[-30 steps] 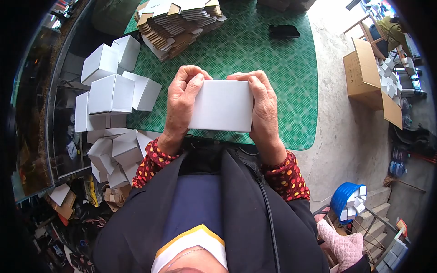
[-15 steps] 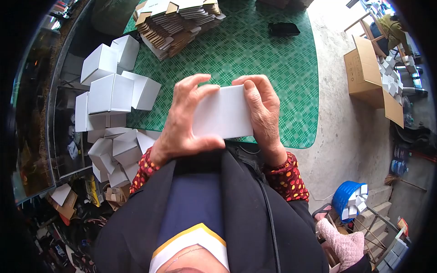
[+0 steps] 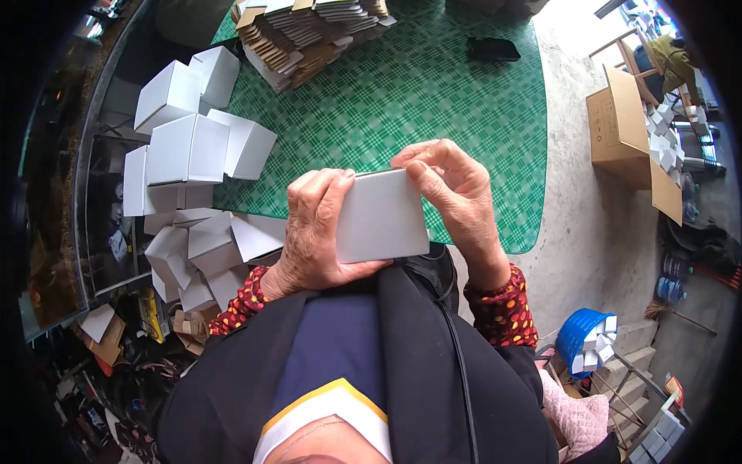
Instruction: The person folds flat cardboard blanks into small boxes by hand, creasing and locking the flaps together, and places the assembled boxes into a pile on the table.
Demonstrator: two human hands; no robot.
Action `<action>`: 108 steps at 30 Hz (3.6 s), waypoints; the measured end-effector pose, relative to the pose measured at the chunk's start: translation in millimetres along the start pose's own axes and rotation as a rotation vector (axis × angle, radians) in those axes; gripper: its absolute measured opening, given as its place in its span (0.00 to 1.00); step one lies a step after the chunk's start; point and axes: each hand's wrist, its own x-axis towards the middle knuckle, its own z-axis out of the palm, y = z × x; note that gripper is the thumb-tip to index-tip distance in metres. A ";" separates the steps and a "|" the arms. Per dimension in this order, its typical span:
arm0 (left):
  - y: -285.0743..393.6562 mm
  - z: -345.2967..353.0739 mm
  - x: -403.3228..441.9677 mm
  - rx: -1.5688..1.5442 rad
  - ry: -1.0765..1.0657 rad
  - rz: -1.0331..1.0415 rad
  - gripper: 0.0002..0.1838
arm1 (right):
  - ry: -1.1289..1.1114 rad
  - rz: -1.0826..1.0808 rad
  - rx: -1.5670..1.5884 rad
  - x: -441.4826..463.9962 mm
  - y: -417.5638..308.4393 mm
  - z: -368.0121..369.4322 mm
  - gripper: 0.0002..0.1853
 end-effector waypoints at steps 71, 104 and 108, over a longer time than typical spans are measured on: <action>-30.4 26.8 -61.5 -0.571 0.125 -0.309 0.33 | -0.086 -0.012 -0.296 -55.7 42.0 2.4 0.28; -26.9 26.0 -2.9 -0.704 0.542 0.089 0.24 | -0.019 -0.260 0.193 -27.0 19.7 41.9 0.33; -32.1 27.6 -13.2 -0.517 0.429 0.194 0.32 | 0.056 -0.149 0.239 -33.4 22.4 29.5 0.36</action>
